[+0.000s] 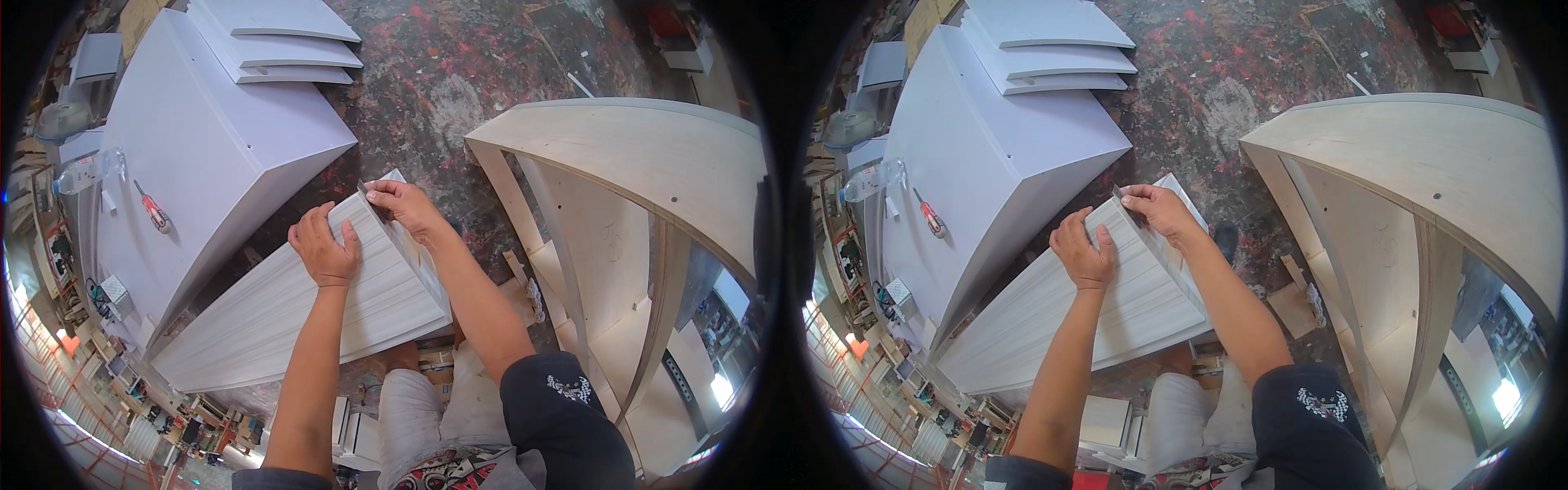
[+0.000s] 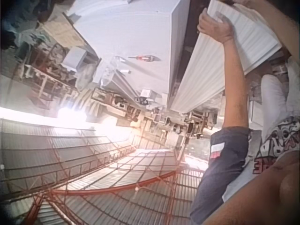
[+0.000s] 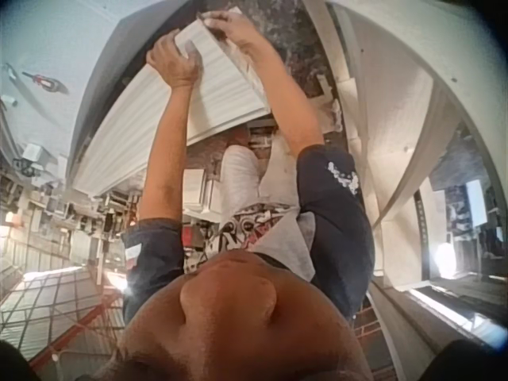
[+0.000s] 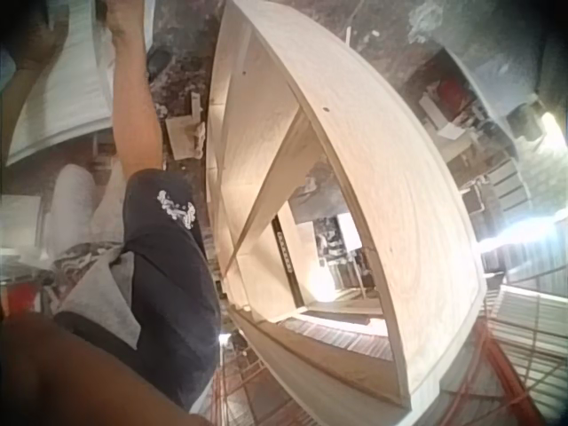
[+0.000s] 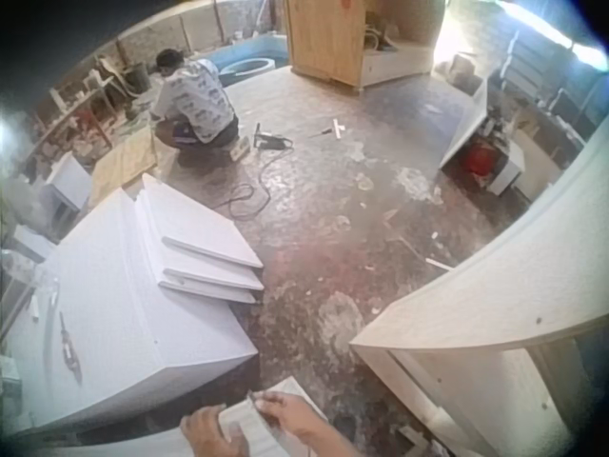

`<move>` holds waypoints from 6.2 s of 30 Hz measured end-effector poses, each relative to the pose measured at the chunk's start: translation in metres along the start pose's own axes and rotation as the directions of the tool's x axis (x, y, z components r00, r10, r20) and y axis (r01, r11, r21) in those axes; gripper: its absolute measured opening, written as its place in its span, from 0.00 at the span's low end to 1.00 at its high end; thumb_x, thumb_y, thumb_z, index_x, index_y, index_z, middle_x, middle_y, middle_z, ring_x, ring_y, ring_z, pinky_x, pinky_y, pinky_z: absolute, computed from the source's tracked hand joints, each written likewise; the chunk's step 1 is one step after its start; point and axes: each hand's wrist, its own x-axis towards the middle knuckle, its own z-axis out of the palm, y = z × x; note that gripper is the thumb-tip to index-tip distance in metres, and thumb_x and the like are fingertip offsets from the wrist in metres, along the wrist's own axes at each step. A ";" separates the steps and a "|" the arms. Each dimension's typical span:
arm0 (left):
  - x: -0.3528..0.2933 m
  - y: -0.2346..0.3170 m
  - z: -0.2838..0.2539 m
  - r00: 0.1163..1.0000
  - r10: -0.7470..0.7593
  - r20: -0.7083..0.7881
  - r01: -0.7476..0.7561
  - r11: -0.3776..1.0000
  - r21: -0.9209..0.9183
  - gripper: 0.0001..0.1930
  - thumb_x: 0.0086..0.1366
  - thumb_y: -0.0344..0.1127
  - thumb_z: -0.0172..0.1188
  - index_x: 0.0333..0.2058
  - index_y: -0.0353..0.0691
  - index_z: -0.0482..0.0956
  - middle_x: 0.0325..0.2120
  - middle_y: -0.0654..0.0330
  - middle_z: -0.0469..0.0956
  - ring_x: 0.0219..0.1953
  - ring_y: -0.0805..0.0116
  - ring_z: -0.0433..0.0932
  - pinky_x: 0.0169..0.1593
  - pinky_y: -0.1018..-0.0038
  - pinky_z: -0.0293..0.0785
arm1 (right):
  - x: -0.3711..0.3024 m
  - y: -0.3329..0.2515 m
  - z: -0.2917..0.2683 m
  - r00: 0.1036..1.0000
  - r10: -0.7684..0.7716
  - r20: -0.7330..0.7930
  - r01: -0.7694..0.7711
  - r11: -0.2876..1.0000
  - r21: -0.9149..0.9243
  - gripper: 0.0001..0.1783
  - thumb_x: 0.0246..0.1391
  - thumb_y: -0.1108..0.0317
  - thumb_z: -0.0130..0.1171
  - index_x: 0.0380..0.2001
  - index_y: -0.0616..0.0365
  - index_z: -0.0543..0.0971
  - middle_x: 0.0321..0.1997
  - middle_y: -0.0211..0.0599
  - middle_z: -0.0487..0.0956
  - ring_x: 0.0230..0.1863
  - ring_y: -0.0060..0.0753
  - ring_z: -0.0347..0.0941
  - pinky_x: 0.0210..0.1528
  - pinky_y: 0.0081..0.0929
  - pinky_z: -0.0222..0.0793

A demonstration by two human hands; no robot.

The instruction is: The person assembles white furniture panels by using a scraper to clean the edges of a long panel, joining panels together by hand, and smoothing the seams on the exterior of the resulting cabinet structure.

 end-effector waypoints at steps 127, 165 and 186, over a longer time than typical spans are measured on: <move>-0.003 -0.018 0.017 1.000 0.018 -0.005 -0.017 0.996 0.089 0.28 0.72 0.57 0.47 0.52 0.36 0.77 0.43 0.56 0.77 0.47 0.57 0.75 0.63 0.56 0.58 | -0.197 0.134 -0.101 0.939 -0.345 -0.003 0.307 0.840 -0.446 0.11 0.56 0.64 0.68 0.43 0.47 0.86 0.43 0.25 0.86 0.49 0.31 0.73 0.59 0.31 0.67; -0.002 -0.023 0.018 1.000 0.011 -0.001 -0.011 0.996 0.092 0.30 0.73 0.59 0.44 0.53 0.36 0.77 0.49 0.52 0.79 0.55 0.52 0.75 0.65 0.55 0.58 | -0.185 0.161 -0.112 0.944 -0.327 -0.038 0.289 0.879 -0.380 0.13 0.62 0.64 0.66 0.47 0.55 0.83 0.43 0.33 0.86 0.45 0.26 0.79 0.53 0.28 0.72; -0.001 -0.024 0.018 1.000 0.003 -0.005 -0.003 0.995 0.095 0.33 0.73 0.61 0.43 0.54 0.35 0.76 0.51 0.50 0.78 0.56 0.50 0.74 0.66 0.54 0.56 | -0.192 0.171 -0.116 0.926 -0.372 -0.062 0.288 0.803 -0.521 0.13 0.62 0.62 0.65 0.47 0.53 0.83 0.45 0.34 0.87 0.46 0.29 0.81 0.53 0.29 0.72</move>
